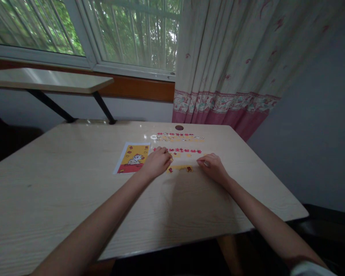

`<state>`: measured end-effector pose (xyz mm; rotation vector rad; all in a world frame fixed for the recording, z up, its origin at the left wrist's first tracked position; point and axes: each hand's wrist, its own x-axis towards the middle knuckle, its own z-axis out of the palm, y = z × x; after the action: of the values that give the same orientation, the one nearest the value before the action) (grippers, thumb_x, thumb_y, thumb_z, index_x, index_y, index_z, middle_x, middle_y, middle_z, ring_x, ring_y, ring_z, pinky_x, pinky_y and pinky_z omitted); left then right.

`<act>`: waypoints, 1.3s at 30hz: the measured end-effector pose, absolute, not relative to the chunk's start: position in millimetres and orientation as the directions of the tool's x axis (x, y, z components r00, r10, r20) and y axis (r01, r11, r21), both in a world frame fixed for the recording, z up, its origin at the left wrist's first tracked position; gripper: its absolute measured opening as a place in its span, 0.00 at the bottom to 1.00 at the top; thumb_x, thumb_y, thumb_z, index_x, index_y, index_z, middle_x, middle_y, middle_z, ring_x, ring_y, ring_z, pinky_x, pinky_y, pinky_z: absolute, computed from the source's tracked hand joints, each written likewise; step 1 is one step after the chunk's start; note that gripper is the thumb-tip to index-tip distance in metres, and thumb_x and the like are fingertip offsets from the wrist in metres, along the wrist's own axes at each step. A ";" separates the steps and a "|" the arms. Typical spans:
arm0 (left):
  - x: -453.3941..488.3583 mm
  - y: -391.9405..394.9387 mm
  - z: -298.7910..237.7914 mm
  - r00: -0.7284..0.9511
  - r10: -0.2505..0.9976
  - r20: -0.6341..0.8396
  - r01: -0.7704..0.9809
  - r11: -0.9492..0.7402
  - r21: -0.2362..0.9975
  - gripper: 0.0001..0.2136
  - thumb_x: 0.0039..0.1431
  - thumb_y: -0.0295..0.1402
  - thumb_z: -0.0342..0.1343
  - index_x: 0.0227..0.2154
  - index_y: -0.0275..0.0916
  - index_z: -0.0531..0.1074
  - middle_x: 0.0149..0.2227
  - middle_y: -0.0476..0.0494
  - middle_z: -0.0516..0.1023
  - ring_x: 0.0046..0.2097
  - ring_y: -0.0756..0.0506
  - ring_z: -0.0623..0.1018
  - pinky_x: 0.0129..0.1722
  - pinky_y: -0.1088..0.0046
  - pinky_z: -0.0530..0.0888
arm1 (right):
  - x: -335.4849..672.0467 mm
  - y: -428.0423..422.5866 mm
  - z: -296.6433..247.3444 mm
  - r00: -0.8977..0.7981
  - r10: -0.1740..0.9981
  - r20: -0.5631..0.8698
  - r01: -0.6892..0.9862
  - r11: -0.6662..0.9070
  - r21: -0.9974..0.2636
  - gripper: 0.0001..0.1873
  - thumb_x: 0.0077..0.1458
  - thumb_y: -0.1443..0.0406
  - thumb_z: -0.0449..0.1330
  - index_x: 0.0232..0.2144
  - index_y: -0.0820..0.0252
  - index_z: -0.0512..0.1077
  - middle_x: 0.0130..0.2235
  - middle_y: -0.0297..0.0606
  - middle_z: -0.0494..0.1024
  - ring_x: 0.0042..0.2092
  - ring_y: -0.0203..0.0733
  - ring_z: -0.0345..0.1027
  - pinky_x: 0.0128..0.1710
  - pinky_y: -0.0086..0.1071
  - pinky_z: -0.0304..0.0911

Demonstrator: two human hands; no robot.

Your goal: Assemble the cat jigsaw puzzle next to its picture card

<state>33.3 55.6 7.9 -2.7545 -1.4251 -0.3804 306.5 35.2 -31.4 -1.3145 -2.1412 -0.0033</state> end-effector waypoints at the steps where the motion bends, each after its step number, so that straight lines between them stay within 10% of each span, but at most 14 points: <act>1: 34.0 56.5 8.2 0.550 0.808 0.213 0.810 -0.578 0.102 0.12 0.61 0.34 0.47 0.35 0.36 0.75 0.37 0.39 0.71 0.42 0.41 0.68 0.42 0.66 0.66 | 306.1 35.1 -31.1 -0.315 0.804 0.505 0.807 0.507 -0.304 0.09 0.56 0.63 0.56 0.31 0.58 0.76 0.33 0.37 0.79 0.37 0.40 0.68 0.41 0.35 0.58; 18: 40.2 70.1 11.5 0.579 0.800 0.155 0.739 -0.596 0.314 0.09 0.49 0.21 0.50 0.30 0.37 0.72 0.29 0.44 0.74 0.39 0.41 0.69 0.37 0.69 0.65 | 305.2 34.4 -31.0 -0.346 0.777 0.526 0.768 0.557 -0.316 0.08 0.57 0.63 0.56 0.31 0.58 0.75 0.32 0.37 0.78 0.35 0.40 0.68 0.40 0.34 0.58; 27: 56.9 45.4 22.7 0.387 0.920 0.059 0.205 -0.149 0.967 0.05 0.47 0.31 0.58 0.28 0.36 0.71 0.25 0.48 0.75 0.26 0.51 0.71 0.26 0.76 0.65 | 276.3 12.6 -16.1 -0.307 0.718 0.625 0.735 0.596 -0.323 0.08 0.57 0.62 0.56 0.34 0.55 0.76 0.30 0.35 0.78 0.32 0.38 0.69 0.38 0.34 0.57; 39: 80.9 24.4 4.9 0.411 0.911 0.031 -0.111 0.016 0.994 0.13 0.41 0.39 0.66 0.25 0.36 0.71 0.26 0.46 0.79 0.29 0.47 0.77 0.30 0.73 0.71 | 262.5 -0.3 -11.7 -0.274 0.581 0.767 0.731 0.644 -0.227 0.06 0.55 0.60 0.61 0.35 0.53 0.75 0.27 0.32 0.78 0.31 0.36 0.69 0.38 0.33 0.56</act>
<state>80.9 24.4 4.9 -3.2364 -2.0103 -2.3518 262.5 -0.3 -11.7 -1.0268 -1.9723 -0.2126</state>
